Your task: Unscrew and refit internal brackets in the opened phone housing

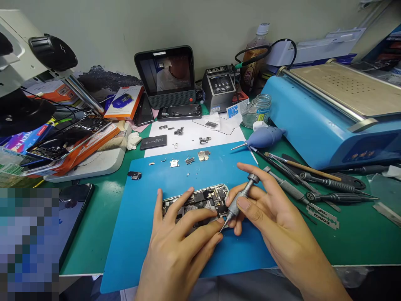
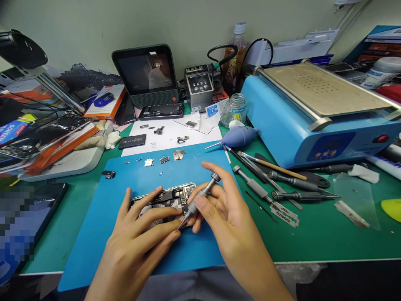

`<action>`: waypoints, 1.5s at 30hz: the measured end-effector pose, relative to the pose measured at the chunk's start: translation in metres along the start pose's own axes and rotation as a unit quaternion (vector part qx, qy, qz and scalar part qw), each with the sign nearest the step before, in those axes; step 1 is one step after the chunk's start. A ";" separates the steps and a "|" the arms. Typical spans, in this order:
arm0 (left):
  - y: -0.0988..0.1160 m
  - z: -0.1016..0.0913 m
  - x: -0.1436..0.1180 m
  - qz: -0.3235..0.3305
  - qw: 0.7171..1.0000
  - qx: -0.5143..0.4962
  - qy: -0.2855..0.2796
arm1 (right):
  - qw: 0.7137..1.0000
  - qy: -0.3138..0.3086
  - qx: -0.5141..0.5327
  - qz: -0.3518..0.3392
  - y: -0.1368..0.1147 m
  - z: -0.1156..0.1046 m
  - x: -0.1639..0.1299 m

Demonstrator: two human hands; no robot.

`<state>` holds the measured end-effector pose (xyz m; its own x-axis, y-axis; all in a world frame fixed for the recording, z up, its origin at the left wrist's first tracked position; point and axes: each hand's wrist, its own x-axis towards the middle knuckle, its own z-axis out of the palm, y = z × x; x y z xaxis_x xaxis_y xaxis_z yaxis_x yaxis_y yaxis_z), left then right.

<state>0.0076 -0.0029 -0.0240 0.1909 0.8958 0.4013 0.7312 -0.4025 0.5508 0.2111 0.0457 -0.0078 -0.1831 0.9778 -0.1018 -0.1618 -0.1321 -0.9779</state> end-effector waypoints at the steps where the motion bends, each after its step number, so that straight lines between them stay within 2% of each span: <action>1: 0.000 0.000 0.000 0.000 1.000 0.000 0.000 | 1.000 0.000 -0.001 0.002 -0.001 0.000 0.000; 11: -0.001 0.000 -0.001 0.005 1.000 0.010 -0.002 | 1.000 0.012 0.020 0.013 -0.001 0.001 0.000; 15: 0.000 0.001 0.000 0.009 1.000 0.010 0.006 | 0.998 0.045 0.045 -0.003 -0.004 0.001 -0.003; 18: 0.001 0.002 0.001 0.010 1.000 0.010 0.014 | 0.987 0.131 -0.013 -0.091 -0.008 0.003 -0.003; 19: 0.001 0.002 0.001 0.013 1.000 0.011 0.016 | 0.973 0.173 -0.055 -0.146 -0.009 0.005 -0.003; 21: 0.002 0.003 0.002 0.020 0.999 0.020 0.021 | 0.922 0.244 -0.147 -0.261 -0.009 0.009 -0.001; 23: 0.003 0.003 0.002 0.025 0.999 0.032 0.028 | 0.880 0.265 -0.213 -0.332 -0.008 0.012 0.001; 24: 0.003 0.004 0.001 0.027 0.998 0.036 0.031 | 0.871 0.259 -0.237 -0.344 -0.006 0.013 0.002; 32: 0.000 0.008 0.001 0.034 0.997 0.053 0.055 | 0.860 0.193 -0.342 -0.327 0.004 0.011 0.004; 39: 0.001 0.015 0.002 0.025 0.995 0.042 0.092 | 0.840 0.202 -0.386 -0.323 0.000 0.017 0.009; 45: -0.003 0.018 0.001 0.034 0.994 0.050 0.092 | 0.848 0.215 -0.397 -0.277 -0.001 0.015 0.006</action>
<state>0.0172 0.0024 -0.0388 0.1256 0.8138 0.5675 0.7836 -0.4322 0.4464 0.1952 0.0493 -0.0049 0.1053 0.8459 0.5229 0.6275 0.3514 -0.6949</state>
